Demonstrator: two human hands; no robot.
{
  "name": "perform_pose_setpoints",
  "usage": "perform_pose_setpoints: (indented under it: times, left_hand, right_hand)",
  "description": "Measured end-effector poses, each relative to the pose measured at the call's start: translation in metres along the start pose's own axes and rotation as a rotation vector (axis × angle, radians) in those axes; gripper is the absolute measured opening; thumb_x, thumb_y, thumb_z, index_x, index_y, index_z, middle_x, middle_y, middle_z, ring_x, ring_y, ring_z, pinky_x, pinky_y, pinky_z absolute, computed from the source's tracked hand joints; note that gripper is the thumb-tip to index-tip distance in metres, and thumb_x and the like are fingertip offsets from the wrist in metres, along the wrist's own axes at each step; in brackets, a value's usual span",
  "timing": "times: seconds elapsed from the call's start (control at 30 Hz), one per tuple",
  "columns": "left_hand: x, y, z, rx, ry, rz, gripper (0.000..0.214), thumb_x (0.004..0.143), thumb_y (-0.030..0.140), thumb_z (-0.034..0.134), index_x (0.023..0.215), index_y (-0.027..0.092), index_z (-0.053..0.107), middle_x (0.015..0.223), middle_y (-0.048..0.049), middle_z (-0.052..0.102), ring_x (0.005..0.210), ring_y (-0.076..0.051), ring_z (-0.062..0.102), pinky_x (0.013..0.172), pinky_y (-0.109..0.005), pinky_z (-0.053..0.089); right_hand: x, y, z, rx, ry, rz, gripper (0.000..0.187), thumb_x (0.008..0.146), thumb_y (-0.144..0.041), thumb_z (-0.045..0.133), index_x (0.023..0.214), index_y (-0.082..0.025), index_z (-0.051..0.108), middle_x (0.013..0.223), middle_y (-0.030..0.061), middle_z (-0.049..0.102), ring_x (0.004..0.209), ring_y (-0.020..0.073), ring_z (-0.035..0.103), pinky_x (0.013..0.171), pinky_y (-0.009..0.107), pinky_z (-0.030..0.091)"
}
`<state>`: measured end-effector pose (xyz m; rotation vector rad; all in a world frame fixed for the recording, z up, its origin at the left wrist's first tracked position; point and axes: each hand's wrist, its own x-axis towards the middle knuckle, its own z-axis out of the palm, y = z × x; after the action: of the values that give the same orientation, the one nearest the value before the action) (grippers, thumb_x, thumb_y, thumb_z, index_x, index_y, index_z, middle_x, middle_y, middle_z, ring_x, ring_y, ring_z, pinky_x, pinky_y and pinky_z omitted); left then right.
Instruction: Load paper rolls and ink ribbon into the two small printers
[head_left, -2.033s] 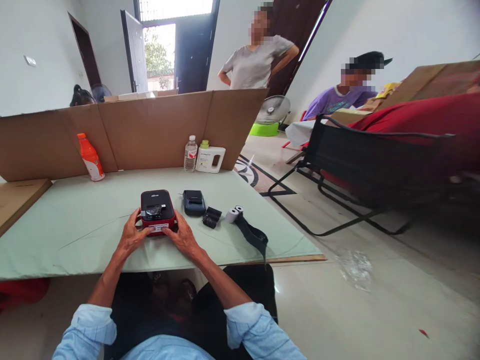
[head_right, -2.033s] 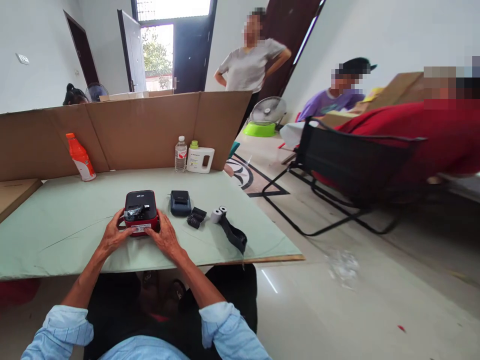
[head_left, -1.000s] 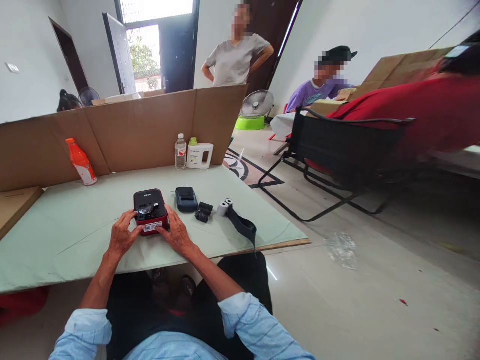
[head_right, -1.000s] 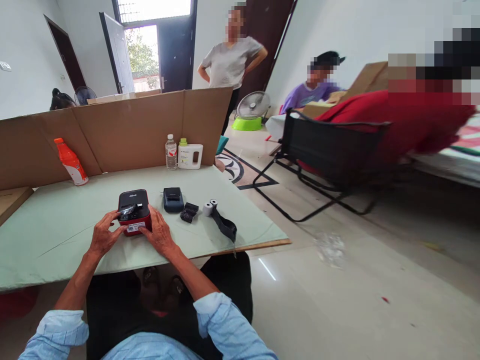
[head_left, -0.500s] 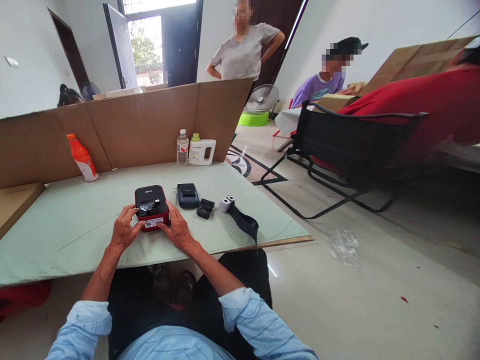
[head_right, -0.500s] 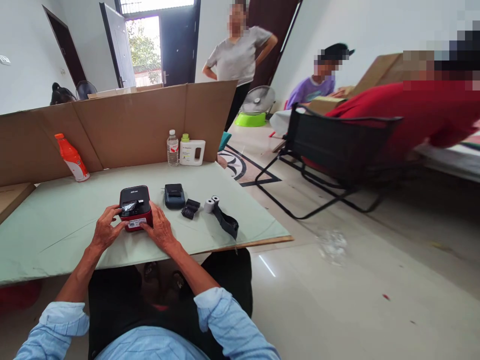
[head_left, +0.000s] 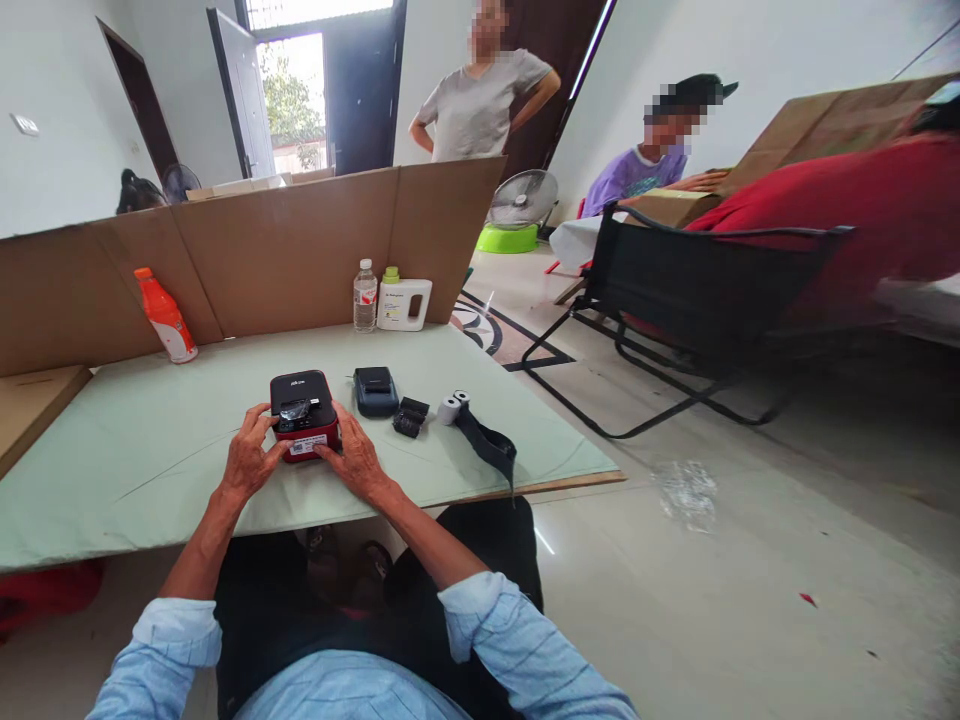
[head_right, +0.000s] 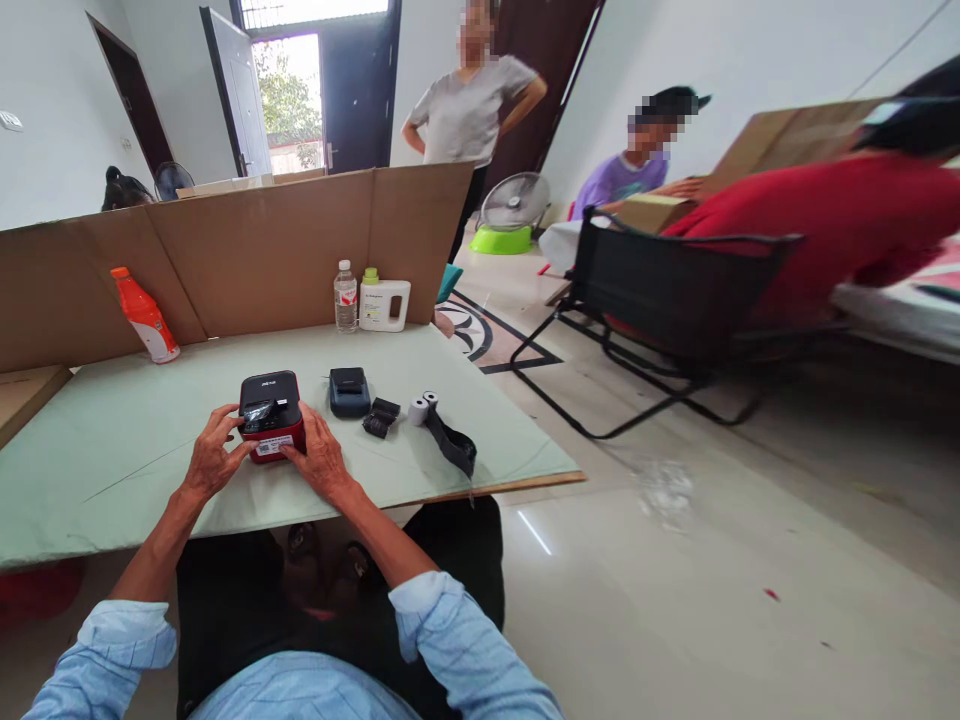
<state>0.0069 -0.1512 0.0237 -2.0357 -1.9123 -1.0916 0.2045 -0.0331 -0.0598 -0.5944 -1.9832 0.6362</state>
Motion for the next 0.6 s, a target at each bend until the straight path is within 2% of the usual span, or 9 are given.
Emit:
perform_pose_setpoints:
  times: [0.3,0.47,0.6]
  left_hand:
    - [0.003,-0.0017,-0.002,0.016,-0.029,0.012,0.026,0.092,0.034,0.07,0.114,0.022,0.064,0.154,-0.0146,0.058,0.128,-0.031,0.068,0.09,-0.045,0.067]
    - [0.0045,-0.0008,-0.0036,0.003,-0.042,0.018,0.026,0.091,0.034,0.069,0.114,0.022,0.064,0.148,-0.0147,0.063,0.122,-0.03,0.071,0.081,-0.042,0.068]
    - [0.0055,-0.0016,-0.0046,0.01,-0.054,0.02,0.026,0.091,0.034,0.07,0.113,0.022,0.065,0.148,-0.0146,0.064,0.118,-0.029,0.073,0.08,-0.041,0.068]
  right_hand:
    - [0.0006,0.0021,0.0024,0.005,0.014,-0.016,0.088,0.097,-0.043,0.071,0.168,-0.018,0.025,0.159,0.0201,0.052,0.149,0.0333,0.05,0.125,0.054,0.043]
    - [0.0006,0.0022,0.0027,0.004,0.021,-0.02,0.089,0.097,-0.042,0.071,0.169,-0.018,0.024,0.158,0.0202,0.052,0.15,0.0334,0.05,0.125,0.054,0.042]
    - [0.0008,0.0024,0.003,-0.001,0.018,-0.017,0.089,0.097,-0.042,0.071,0.169,-0.02,0.024,0.158,0.0194,0.052,0.149,0.033,0.05,0.124,0.053,0.043]
